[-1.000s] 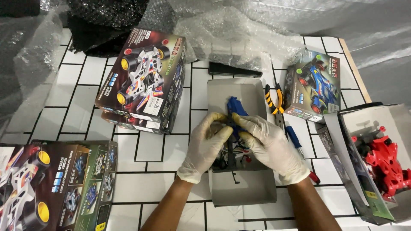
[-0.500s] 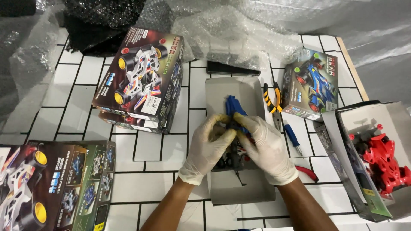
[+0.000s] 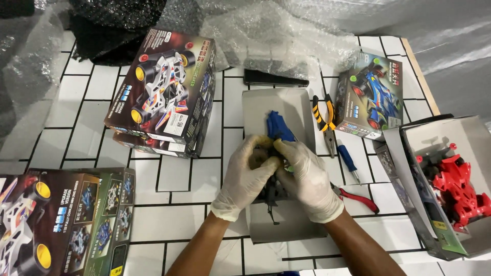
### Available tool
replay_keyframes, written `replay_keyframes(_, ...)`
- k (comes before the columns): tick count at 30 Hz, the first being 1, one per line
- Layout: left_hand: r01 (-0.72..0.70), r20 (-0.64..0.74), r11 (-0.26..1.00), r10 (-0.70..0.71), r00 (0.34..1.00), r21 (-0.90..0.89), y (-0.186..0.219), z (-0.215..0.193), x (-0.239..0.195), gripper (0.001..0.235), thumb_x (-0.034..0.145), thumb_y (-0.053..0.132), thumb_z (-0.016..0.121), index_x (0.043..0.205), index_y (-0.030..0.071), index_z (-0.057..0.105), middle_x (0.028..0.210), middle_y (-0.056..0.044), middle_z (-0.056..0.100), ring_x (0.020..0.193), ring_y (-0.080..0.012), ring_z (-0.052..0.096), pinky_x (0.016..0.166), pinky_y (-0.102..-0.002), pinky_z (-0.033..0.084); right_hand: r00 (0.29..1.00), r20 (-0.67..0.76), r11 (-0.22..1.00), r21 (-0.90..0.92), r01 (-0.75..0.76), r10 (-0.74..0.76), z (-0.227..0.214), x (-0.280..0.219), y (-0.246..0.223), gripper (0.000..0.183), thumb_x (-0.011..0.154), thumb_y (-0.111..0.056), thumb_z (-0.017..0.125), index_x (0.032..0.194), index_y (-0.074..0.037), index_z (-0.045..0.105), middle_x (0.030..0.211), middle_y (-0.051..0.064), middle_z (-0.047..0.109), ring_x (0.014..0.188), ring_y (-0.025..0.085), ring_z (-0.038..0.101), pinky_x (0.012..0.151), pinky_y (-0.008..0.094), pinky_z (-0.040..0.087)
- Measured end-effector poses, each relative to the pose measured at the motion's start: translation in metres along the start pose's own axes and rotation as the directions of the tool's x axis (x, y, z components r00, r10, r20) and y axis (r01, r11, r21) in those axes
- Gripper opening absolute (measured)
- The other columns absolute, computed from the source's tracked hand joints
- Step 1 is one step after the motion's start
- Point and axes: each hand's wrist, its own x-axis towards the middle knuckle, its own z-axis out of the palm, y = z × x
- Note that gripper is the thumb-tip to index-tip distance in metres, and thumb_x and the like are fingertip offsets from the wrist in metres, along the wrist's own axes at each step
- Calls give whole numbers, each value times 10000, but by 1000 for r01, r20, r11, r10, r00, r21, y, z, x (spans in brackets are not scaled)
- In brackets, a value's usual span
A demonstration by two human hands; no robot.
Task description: Unboxing and assembling a model toy car by attaching plastic components to a chassis.
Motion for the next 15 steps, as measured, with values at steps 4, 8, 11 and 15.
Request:
replay_keyframes(4, 7, 22, 996, -5, 1000, -90, -7, 4, -2, 322, 806, 37, 754, 1116, 88, 686, 994, -89, 631, 895, -189, 670, 745, -364, 623, 999, -49, 996, -90, -23, 19, 2, 3, -1, 343, 813, 91, 673, 1116, -58, 733, 974, 107, 744, 848, 336, 746, 753, 425, 615)
replay_keyframes(8, 2, 8, 994, -1, 1000, -113, -11, 0, 4, 314, 853, 92, 731, 1157, 46, 668, 957, -88, 647, 872, -155, 619, 733, -312, 608, 990, -99, 995, 2, -99, 98, -3, 14, 0, 298, 873, 84, 621, 1097, -67, 748, 944, 86, 759, 831, 293, 755, 773, 373, 607)
replay_keyframes(11, -39, -25, 984, 35, 999, -173, -15, -4, 5, 327, 877, 192, 740, 1177, 90, 661, 1020, -55, 644, 924, -136, 610, 794, -327, 610, 992, -85, 991, -89, -100, 92, -14, 29, -15, 195, 920, 65, 623, 1066, -38, 703, 958, 130, 738, 831, 346, 736, 767, 410, 599)
replay_keyframes(15, -147, -60, 978, 140, 988, -147, -22, -10, 6, 286, 920, 186, 722, 1169, 67, 648, 1025, -68, 648, 937, -132, 610, 849, -340, 607, 990, -67, 988, -83, -132, 127, -14, 22, -2, 346, 897, 110, 603, 1139, -72, 770, 908, 95, 711, 808, 287, 717, 781, 352, 587)
